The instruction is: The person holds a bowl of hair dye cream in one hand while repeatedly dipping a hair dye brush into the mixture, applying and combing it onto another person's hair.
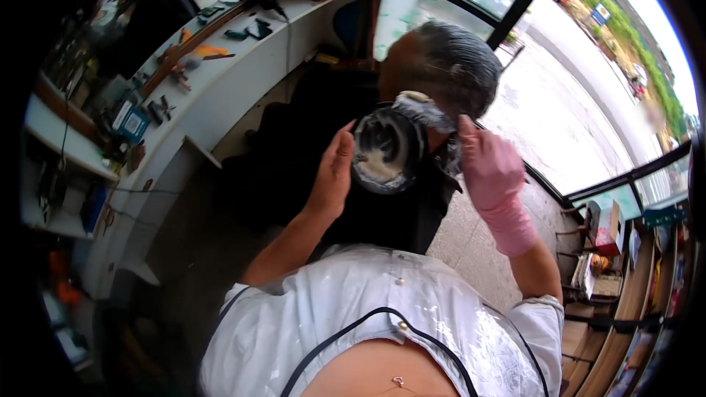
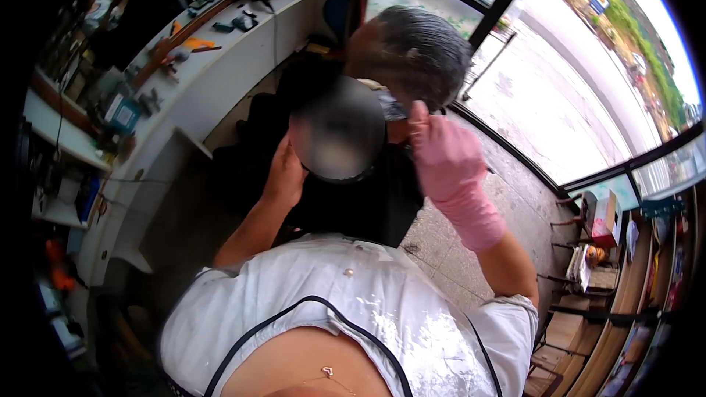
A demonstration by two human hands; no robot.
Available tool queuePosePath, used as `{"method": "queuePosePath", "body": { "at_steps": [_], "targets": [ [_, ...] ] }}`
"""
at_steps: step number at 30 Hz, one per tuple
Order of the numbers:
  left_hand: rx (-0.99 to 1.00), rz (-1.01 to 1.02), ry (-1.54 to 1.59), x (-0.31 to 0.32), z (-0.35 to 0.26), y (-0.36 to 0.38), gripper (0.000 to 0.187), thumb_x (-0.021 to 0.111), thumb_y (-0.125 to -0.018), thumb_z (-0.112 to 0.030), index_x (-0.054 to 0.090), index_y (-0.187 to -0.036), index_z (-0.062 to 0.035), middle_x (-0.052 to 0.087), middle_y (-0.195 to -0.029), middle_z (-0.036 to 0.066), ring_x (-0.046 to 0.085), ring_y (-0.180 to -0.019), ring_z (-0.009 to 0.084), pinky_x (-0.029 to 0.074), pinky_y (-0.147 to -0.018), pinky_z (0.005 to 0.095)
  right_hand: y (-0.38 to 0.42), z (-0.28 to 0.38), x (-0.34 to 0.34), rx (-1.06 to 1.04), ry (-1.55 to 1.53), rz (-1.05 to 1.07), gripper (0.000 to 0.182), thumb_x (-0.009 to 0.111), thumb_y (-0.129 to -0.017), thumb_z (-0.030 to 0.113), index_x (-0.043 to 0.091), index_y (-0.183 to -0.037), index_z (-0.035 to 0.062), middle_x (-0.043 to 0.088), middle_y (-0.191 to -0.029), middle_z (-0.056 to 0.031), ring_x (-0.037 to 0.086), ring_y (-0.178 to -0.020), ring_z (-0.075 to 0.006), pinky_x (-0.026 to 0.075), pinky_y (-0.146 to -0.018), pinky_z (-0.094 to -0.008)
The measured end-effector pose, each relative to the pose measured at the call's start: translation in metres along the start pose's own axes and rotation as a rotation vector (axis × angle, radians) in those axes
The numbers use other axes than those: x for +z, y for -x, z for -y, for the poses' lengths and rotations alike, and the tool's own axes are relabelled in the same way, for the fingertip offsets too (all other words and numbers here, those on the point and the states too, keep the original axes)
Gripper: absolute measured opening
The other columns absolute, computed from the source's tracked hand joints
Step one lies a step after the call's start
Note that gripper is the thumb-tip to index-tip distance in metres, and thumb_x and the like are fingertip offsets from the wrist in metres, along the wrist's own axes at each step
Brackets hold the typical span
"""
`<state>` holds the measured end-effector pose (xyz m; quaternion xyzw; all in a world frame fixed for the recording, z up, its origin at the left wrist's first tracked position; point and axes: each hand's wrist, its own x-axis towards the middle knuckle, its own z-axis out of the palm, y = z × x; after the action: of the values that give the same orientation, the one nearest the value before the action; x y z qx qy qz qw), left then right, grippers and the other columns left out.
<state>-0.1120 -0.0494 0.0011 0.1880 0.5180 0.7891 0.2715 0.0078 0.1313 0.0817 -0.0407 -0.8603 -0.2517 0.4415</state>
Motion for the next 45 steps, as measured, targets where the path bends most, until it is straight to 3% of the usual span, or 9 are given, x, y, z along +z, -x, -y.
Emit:
{"method": "queuePosePath", "body": {
  "at_steps": [3, 8, 16, 24, 27, 31, 39, 42, 45],
  "targets": [
    [0.022, 0.013, -0.042, 0.002, -0.009, 0.008, 0.068, 0.035, -0.089, -0.054, 0.033, -0.131, 0.0002, 0.049, -0.121, 0.012, 0.044, -0.114, 0.0170, 0.032, -0.099, 0.0277, -0.006, -0.019, -0.001, 0.003, 0.030, 0.180, 0.014, 0.060, -0.080, 0.011, 0.062, -0.094, 0.0080, 0.055, -0.063, -0.0012, 0.052, -0.048, -0.0113, 0.040, -0.039, -0.0241],
    [0.050, -0.070, -0.012, -0.004, -0.006, 0.010, 0.059, 0.041, -0.089, -0.051, 0.038, -0.128, -0.0057, 0.049, -0.115, 0.007, 0.049, -0.104, 0.0166, 0.044, -0.086, 0.0313, -0.021, -0.025, 0.004, 0.334, -0.388, 0.400, 0.009, 0.053, -0.083, 0.018, 0.058, -0.085, 0.0099, 0.060, -0.075, -0.0110, 0.060, -0.068, -0.0317, 0.048, -0.057, -0.0394],
    [-0.006, -0.068, 0.074, -0.006, -0.015, 0.011, 0.057, 0.040, -0.089, -0.053, 0.046, -0.118, -0.0052, 0.054, -0.106, 0.004, 0.053, -0.095, 0.0122, 0.045, -0.079, 0.0236, -0.040, -0.064, 0.008, 0.678, -0.647, 0.633, 0.022, 0.054, -0.086, 0.025, 0.063, -0.088, 0.0050, 0.063, -0.073, -0.0129, 0.062, -0.068, -0.0277, 0.047, -0.062, -0.0331],
    [-0.028, -0.038, 0.068, -0.003, -0.015, 0.011, 0.065, 0.039, -0.088, -0.055, 0.039, -0.126, -0.0026, 0.052, -0.114, 0.007, 0.051, -0.102, 0.0118, 0.044, -0.083, 0.0223, -0.058, -0.042, 0.012, 0.472, -0.407, 0.693, 0.023, 0.054, -0.084, 0.026, 0.064, -0.091, 0.0073, 0.063, -0.081, -0.0149, 0.062, -0.077, -0.0316, 0.048, -0.066, -0.0365],
    [-0.045, -0.043, 0.040, -0.013, -0.014, 0.017, 0.070, 0.039, -0.088, -0.056, 0.033, -0.131, -0.0007, 0.048, -0.121, 0.009, 0.049, -0.109, 0.0141, 0.044, -0.086, 0.0236, -0.059, -0.044, 0.009, 0.358, -0.407, 0.454, 0.023, 0.050, -0.085, 0.025, 0.061, -0.078, 0.0066, 0.060, -0.069, -0.0150, 0.060, -0.064, -0.0328, 0.048, -0.059, -0.0404],
    [-0.044, -0.065, 0.033, -0.013, -0.014, 0.017, 0.072, 0.038, -0.087, -0.057, 0.031, -0.132, -0.0002, 0.047, -0.123, 0.010, 0.048, -0.110, 0.0155, 0.044, -0.087, 0.0238, -0.067, -0.021, 0.010, 0.197, -0.299, 0.615, 0.026, 0.047, -0.087, 0.024, 0.059, -0.075, 0.0047, 0.058, -0.065, -0.0156, 0.060, -0.061, -0.0325, 0.049, -0.058, -0.0405],
    [-0.024, -0.054, 0.071, -0.025, -0.012, 0.020, 0.075, 0.038, -0.087, -0.057, 0.027, -0.134, 0.0006, 0.047, -0.123, 0.011, 0.048, -0.110, 0.0147, 0.044, -0.087, 0.0233, -0.083, -0.030, 0.005, 0.090, -0.208, 0.485, 0.026, 0.046, -0.088, 0.025, 0.059, -0.075, 0.0060, 0.059, -0.065, -0.0129, 0.059, -0.059, -0.0289, 0.049, -0.054, -0.0390],
    [-0.023, -0.036, 0.071, -0.022, -0.014, 0.021, 0.074, 0.037, -0.088, -0.057, 0.028, -0.134, 0.0000, 0.047, -0.122, 0.010, 0.048, -0.109, 0.0147, 0.043, -0.088, 0.0239, -0.082, -0.022, 0.017, 0.013, -0.196, 0.740, 0.018, 0.051, -0.084, 0.024, 0.060, -0.081, 0.0082, 0.058, -0.072, -0.0124, 0.059, -0.067, -0.0311, 0.048, -0.061, -0.0401],
    [-0.060, -0.055, 0.033, -0.023, -0.011, 0.021, 0.072, 0.037, -0.088, -0.056, 0.030, -0.133, -0.0003, 0.047, -0.121, 0.010, 0.048, -0.109, 0.0152, 0.042, -0.089, 0.0247, -0.086, -0.023, 0.021, -0.073, -0.202, 0.624, 0.018, 0.052, -0.084, 0.024, 0.060, -0.080, 0.0084, 0.058, -0.072, -0.0122, 0.059, -0.068, -0.0312, 0.048, -0.062, -0.0402]
  ]
}}
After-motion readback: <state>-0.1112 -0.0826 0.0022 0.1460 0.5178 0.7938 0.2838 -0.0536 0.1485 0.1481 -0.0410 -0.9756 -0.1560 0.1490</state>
